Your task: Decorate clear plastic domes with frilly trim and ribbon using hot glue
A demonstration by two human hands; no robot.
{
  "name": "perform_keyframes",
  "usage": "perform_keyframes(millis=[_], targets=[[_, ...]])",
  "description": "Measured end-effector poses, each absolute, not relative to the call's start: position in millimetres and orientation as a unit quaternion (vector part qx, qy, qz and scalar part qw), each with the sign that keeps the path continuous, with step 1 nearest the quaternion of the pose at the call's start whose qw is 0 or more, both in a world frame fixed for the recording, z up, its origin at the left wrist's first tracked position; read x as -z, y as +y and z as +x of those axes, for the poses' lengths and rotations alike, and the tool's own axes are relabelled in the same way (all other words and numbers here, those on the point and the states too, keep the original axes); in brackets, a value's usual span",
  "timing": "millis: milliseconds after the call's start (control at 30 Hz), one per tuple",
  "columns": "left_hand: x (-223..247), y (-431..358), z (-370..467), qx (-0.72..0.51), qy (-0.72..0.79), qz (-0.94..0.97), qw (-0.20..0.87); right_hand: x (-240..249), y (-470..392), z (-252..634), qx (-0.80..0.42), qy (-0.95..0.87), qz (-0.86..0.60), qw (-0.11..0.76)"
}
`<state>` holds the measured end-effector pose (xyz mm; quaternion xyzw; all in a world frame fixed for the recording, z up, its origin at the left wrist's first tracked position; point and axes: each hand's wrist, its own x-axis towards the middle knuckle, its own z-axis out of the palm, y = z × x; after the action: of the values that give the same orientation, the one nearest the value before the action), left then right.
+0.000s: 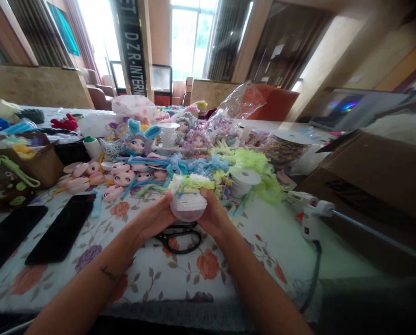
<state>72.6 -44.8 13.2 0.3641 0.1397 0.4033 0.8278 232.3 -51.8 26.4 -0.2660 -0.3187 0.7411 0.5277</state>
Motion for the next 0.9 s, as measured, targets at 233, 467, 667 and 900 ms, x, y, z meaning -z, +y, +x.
perform_keyframes(millis=[233,467,667,900], targets=[[-18,-48,81,-0.422,0.123,0.357,0.824,-31,-52,229,-0.68,-0.352,-0.312,0.562],[-12,-48,77,-0.437,0.118,0.327,0.83,-26,-51,231,-0.515,-0.402,-0.426,0.625],[-11,-49,78,-0.462,0.142,0.305,0.821,-34,-55,230,-0.426,-0.448,-0.453,0.643],[-13,-45,65,-0.444,0.149,0.318,0.824,-38,-63,229,-0.345,-0.504,-0.448,0.653]])
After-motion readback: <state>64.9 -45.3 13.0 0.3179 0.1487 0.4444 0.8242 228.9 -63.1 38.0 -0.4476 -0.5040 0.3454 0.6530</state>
